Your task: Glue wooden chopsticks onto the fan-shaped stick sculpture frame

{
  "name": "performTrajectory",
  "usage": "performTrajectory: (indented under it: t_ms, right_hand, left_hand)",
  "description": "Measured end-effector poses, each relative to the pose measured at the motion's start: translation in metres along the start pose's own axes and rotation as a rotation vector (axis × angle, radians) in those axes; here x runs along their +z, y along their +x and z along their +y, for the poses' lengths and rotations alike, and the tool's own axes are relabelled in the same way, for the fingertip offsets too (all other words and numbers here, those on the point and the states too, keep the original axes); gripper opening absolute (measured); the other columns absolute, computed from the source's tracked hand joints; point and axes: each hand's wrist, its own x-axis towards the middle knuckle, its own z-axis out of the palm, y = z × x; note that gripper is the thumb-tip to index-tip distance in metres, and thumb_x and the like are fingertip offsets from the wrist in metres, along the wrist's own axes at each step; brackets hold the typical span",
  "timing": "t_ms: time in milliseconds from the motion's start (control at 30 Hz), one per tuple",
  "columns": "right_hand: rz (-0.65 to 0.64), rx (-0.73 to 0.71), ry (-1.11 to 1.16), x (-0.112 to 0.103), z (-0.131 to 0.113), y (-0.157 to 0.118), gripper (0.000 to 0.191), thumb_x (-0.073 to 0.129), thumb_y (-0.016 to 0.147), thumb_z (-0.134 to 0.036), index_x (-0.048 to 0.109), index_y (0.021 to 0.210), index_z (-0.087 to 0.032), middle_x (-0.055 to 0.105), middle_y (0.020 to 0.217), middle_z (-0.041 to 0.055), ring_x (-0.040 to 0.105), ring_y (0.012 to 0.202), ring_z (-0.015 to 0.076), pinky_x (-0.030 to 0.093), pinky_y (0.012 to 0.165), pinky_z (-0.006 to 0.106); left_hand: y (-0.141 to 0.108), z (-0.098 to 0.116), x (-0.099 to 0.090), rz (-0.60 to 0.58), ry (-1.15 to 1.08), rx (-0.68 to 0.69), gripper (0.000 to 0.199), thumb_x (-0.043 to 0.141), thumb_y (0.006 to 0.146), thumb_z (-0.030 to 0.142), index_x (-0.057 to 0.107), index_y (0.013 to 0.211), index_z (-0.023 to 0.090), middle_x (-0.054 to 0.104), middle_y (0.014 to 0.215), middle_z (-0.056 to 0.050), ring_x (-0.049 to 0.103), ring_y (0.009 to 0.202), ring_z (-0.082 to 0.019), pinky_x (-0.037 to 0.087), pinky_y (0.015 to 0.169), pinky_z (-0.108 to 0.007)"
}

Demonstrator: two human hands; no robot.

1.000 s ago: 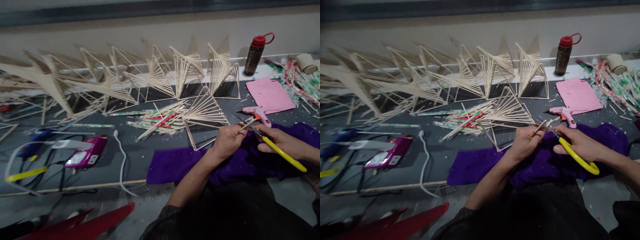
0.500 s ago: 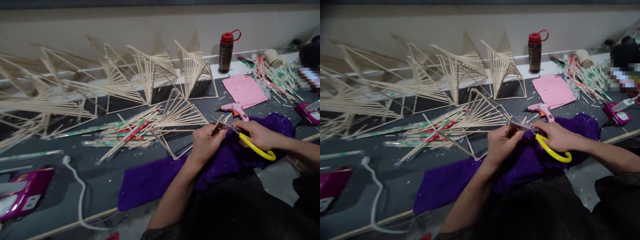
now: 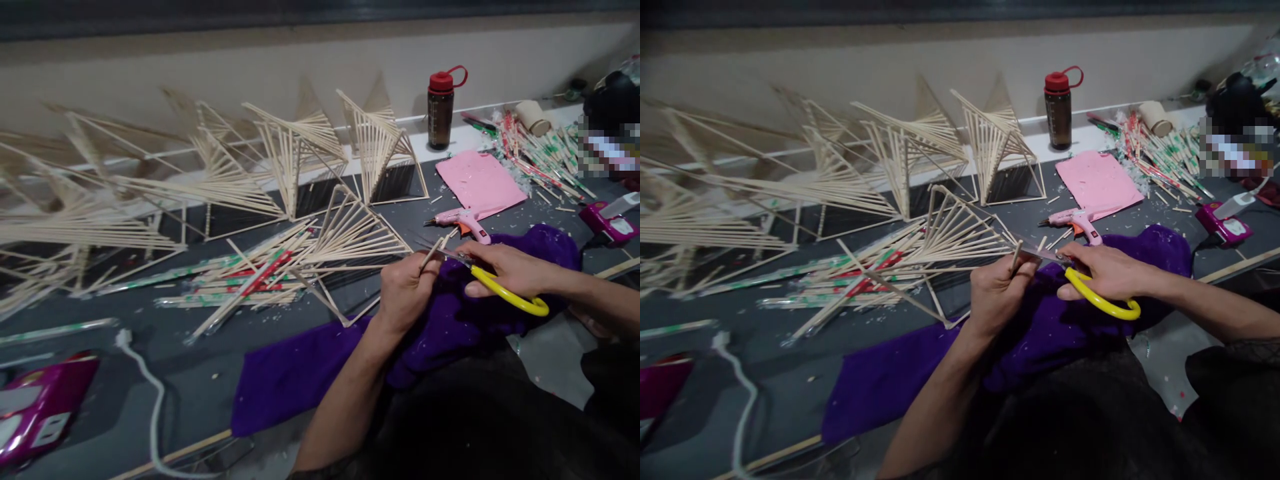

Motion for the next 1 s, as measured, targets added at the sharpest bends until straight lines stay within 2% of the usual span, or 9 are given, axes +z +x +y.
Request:
performTrajectory:
  t_ms: [200, 367, 567, 667, 733, 867, 1000]
  right_hand:
    - [-0.019, -0.027, 0.04, -0.001, 0.003, -0.001, 0.057, 0.069, 0.08, -0.052, 0.056, 0.126, -0.021, 0.069, 0.1, 0.0043, 0.061, 0.084, 0.0208, 0.048, 0.079, 0.034]
    - [-0.033, -0.032, 0.085, 0.002, 0.006, -0.001, 0.046, 0.065, 0.083, -0.049, 0.06, 0.119, -0.02, 0.067, 0.091, 0.0019, 0.058, 0.079, 0.0193, 0.047, 0.076, 0.033]
    - [-0.008, -0.017, 0.083, 0.01, 0.008, -0.006, 0.038, 0.058, 0.078, -0.024, 0.059, 0.116, -0.021, 0.067, 0.086, 0.0, 0.058, 0.076, 0.0179, 0.046, 0.071, 0.03]
    - [0.015, -0.038, 0.06, 0.012, 0.012, -0.007, 0.034, 0.053, 0.074, -0.018, 0.06, 0.108, -0.021, 0.066, 0.081, -0.0001, 0.06, 0.075, 0.0185, 0.046, 0.07, 0.03]
    - [0.049, -0.047, 0.031, 0.013, 0.02, -0.006, 0.032, 0.052, 0.074, -0.018, 0.061, 0.104, -0.021, 0.067, 0.079, 0.0007, 0.062, 0.075, 0.0204, 0.047, 0.069, 0.031]
    - [0.091, -0.061, -0.036, 0.018, 0.037, -0.002, 0.027, 0.053, 0.076, -0.023, 0.063, 0.101, -0.021, 0.067, 0.074, 0.0017, 0.062, 0.064, 0.0217, 0.048, 0.062, 0.033]
    - [0.09, -0.053, -0.082, 0.016, 0.038, -0.008, 0.021, 0.052, 0.083, -0.025, 0.064, 0.1, -0.024, 0.072, 0.086, 0.0065, 0.068, 0.073, 0.0255, 0.051, 0.067, 0.036]
  left_hand:
    - [0.0, 0.0, 0.001, -0.03, -0.028, 0.028, 0.027, 0.054, 0.086, 0.016, 0.065, 0.061, 0.019, 0.063, 0.056, 0.002, 0.054, 0.05, -0.01, 0.042, 0.058, -0.02]
    - [-0.002, 0.001, 0.004, -0.037, 0.041, 0.025, 0.025, 0.053, 0.087, 0.017, 0.068, 0.068, 0.019, 0.065, 0.061, 0.002, 0.057, 0.054, -0.01, 0.042, 0.061, -0.02]
    - [-0.003, 0.003, 0.006, -0.063, 0.066, -0.006, 0.03, 0.053, 0.091, 0.022, 0.065, 0.064, 0.018, 0.065, 0.061, 0.0, 0.058, 0.056, -0.011, 0.04, 0.06, -0.021]
    - [-0.003, 0.005, 0.007, -0.089, 0.052, -0.021, 0.032, 0.053, 0.092, 0.024, 0.065, 0.064, 0.018, 0.064, 0.061, 0.0, 0.056, 0.055, -0.01, 0.039, 0.058, -0.02]
    - [-0.002, 0.005, 0.008, -0.101, 0.013, -0.028, 0.031, 0.053, 0.093, 0.026, 0.066, 0.066, 0.018, 0.066, 0.064, 0.0, 0.056, 0.056, -0.01, 0.039, 0.058, -0.02]
    - [-0.001, 0.007, 0.008, -0.084, -0.091, -0.066, 0.033, 0.052, 0.095, 0.032, 0.068, 0.07, 0.018, 0.067, 0.066, 0.0, 0.058, 0.06, -0.01, 0.041, 0.06, -0.019]
    - [-0.002, 0.008, 0.007, -0.049, -0.159, -0.091, 0.029, 0.055, 0.094, 0.033, 0.072, 0.077, 0.016, 0.068, 0.068, -0.001, 0.059, 0.062, -0.011, 0.042, 0.062, -0.02]
